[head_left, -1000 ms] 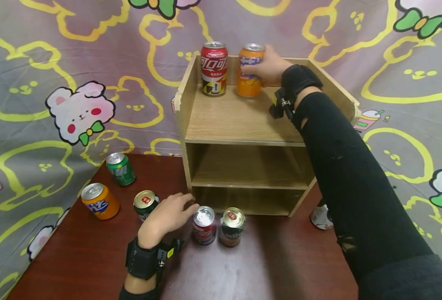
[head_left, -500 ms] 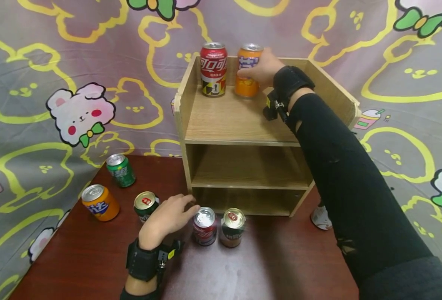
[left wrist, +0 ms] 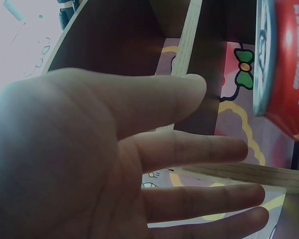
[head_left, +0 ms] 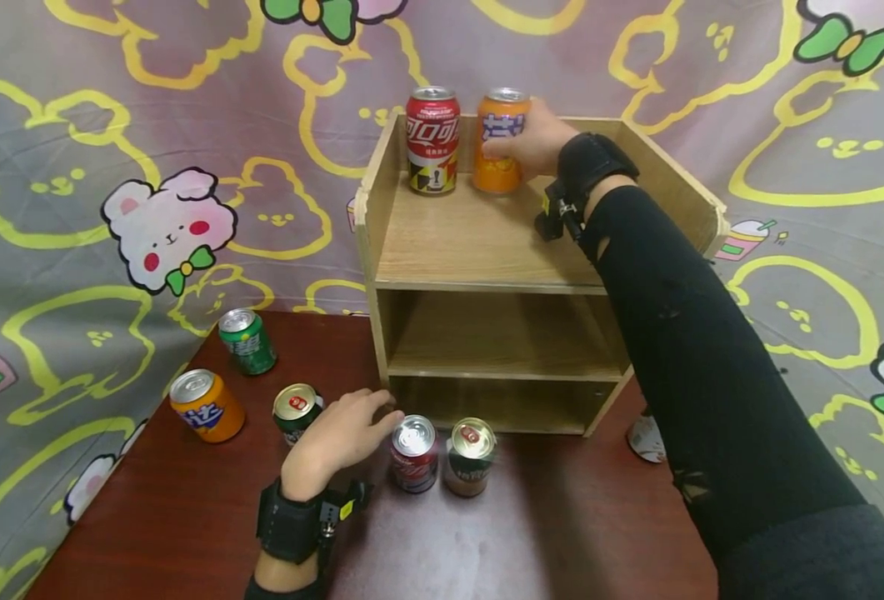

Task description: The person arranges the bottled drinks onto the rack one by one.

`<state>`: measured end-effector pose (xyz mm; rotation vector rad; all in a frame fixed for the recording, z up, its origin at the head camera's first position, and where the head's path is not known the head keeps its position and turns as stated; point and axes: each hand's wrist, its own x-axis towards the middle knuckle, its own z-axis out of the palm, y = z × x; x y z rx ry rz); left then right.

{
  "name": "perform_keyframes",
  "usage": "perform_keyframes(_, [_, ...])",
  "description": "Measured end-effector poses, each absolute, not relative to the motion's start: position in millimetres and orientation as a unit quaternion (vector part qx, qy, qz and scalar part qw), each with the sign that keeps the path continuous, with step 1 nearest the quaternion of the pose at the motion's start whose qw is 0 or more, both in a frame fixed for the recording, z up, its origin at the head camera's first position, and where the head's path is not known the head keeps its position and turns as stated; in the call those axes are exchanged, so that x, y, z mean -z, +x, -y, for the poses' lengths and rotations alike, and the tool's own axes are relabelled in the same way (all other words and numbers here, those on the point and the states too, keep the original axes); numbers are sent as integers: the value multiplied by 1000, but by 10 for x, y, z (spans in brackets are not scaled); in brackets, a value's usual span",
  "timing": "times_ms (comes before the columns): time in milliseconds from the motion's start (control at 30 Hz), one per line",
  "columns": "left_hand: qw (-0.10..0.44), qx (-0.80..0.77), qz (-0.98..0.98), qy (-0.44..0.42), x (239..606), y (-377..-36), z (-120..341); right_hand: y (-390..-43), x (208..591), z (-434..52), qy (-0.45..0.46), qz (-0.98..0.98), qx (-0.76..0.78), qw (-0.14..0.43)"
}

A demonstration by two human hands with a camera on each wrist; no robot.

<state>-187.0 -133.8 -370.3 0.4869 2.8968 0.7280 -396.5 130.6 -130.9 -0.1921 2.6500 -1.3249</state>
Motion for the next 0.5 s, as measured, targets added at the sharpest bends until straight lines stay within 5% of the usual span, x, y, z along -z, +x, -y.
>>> perform_keyframes(500, [62,-238,-957,155,3698,-1855,1319,-3843,1208,-1281,-22,-923,368,108])
